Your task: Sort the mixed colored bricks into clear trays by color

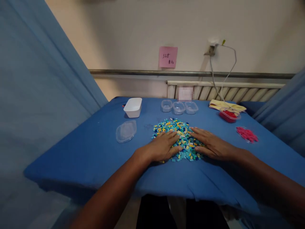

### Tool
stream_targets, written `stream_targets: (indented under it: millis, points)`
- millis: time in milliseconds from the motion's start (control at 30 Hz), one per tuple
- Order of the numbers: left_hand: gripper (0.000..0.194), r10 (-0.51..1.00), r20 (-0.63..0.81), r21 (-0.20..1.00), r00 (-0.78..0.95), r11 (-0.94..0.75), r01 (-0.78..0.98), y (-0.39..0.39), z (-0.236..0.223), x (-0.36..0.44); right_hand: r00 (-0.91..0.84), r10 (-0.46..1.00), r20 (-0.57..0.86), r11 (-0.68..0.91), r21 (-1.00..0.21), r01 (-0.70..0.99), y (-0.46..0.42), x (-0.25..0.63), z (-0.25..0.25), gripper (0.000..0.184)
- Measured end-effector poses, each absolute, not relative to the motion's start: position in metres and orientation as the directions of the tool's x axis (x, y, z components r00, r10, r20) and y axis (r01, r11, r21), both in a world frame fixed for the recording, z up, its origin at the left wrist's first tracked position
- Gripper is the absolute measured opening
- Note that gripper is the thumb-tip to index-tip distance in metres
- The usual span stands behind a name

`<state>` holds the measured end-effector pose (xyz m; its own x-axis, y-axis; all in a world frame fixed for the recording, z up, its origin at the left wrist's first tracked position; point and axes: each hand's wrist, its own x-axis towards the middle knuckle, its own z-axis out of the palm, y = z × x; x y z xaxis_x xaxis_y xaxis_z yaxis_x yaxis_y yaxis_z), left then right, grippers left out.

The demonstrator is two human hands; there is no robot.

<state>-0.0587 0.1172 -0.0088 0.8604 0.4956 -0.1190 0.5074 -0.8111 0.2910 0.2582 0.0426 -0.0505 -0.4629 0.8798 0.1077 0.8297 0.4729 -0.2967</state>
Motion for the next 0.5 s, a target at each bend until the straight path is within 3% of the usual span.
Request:
stream_targets:
  millis: [167, 367, 500]
  points:
    - [0.097, 0.641, -0.121, 0.208, 0.758, -0.73, 0.651, 0.09, -0.014, -0.086, -0.348, 0.934, 0.088, 0.357, -0.302, 0.884, 0.039, 0.242, -0.074, 0.089]
    - [0.084, 0.782, 0.021, 0.118, 0.623, -0.621, 0.775, 0.119, -0.043, -0.086, -0.453, 0.882, 0.127, 0.471, -0.252, 0.846, 0.071, 0.169, -0.058, 0.087]
    - [0.075, 0.853, 0.034, 0.091, 0.521, -0.522, 0.848, 0.147, -0.043, -0.082, -0.504, 0.86, 0.082, 0.509, -0.228, 0.83, 0.101, 0.147, -0.043, 0.086]
